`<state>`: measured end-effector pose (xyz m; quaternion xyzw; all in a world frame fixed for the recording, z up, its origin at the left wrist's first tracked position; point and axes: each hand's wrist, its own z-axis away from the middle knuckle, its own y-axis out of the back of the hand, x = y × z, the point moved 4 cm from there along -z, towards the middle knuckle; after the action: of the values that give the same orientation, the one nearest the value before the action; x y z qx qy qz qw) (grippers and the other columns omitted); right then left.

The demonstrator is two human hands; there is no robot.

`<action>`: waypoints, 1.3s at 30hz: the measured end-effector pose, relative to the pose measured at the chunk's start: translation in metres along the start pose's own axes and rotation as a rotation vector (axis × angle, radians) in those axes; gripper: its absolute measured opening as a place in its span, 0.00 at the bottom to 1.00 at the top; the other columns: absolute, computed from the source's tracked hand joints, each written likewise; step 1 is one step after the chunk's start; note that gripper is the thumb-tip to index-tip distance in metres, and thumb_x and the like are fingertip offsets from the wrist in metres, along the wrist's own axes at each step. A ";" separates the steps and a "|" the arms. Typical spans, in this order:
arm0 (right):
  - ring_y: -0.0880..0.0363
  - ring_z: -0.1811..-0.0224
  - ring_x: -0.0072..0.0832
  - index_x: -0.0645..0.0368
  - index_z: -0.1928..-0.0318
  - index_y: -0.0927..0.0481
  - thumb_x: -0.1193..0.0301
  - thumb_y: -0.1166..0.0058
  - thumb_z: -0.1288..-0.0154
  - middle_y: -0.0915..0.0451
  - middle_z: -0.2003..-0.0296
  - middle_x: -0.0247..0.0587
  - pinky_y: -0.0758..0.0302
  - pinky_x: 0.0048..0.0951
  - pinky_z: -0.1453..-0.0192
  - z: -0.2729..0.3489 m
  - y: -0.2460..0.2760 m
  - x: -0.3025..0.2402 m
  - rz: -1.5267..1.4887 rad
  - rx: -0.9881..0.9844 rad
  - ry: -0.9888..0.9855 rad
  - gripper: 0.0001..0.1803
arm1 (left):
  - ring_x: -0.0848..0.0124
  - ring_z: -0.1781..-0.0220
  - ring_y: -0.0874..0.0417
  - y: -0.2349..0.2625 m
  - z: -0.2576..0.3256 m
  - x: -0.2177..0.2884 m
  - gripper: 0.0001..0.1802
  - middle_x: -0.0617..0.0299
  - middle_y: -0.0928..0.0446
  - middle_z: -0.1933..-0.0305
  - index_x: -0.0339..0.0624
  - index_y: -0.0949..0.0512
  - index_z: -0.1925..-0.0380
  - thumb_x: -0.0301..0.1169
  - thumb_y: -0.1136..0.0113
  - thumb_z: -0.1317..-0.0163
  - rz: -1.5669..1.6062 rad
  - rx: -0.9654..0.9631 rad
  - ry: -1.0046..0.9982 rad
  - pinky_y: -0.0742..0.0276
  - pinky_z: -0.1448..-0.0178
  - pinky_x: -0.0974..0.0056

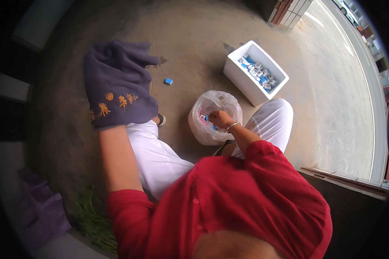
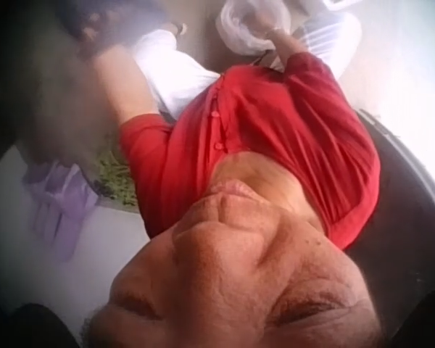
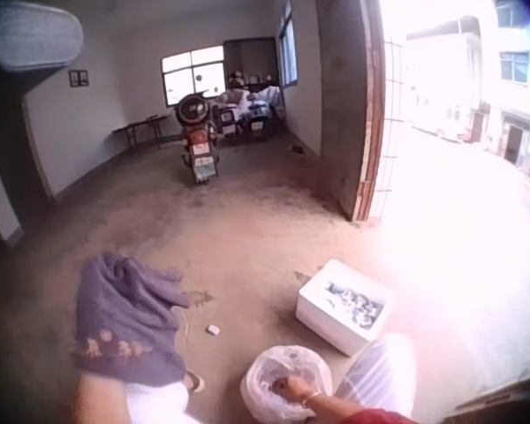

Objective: The person is organizing mahjong tiles, picking them from a plastic bag and placing them into a white styrofoam box.

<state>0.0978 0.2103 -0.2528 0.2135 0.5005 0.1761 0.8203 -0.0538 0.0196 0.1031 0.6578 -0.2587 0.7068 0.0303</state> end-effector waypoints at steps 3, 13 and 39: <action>0.17 0.56 0.44 0.56 0.57 0.15 0.59 0.43 0.41 0.15 0.60 0.50 0.23 0.38 0.49 -0.022 0.002 -0.027 0.061 0.035 0.110 0.17 | 0.64 0.75 0.22 0.007 -0.031 -0.004 0.10 0.45 0.24 0.66 0.32 0.34 0.63 0.30 0.53 0.32 -0.135 0.061 -0.132 0.26 0.72 0.68; 0.26 0.41 0.41 0.44 0.50 0.18 0.61 0.43 0.39 0.27 0.42 0.39 0.26 0.40 0.40 -0.217 -0.019 -0.042 0.370 -0.069 0.015 0.17 | 0.68 0.57 0.17 0.016 -0.056 -0.072 0.08 0.58 0.26 0.62 0.35 0.28 0.62 0.21 0.39 0.39 -0.247 -0.024 0.255 0.23 0.53 0.68; 0.22 0.69 0.30 0.56 0.54 0.31 0.67 0.45 0.32 0.20 0.68 0.43 0.24 0.31 0.60 -0.276 0.042 -0.104 -0.532 0.273 0.318 0.12 | 0.63 0.51 0.25 0.017 -0.045 -0.075 0.17 0.57 0.25 0.53 0.41 0.24 0.52 0.34 0.46 0.41 -2.152 -0.536 -0.358 0.29 0.57 0.65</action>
<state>-0.1983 0.2411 -0.2656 0.1532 0.6793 -0.0817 0.7130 -0.0920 0.0455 0.0263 0.6031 0.2999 0.1294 0.7277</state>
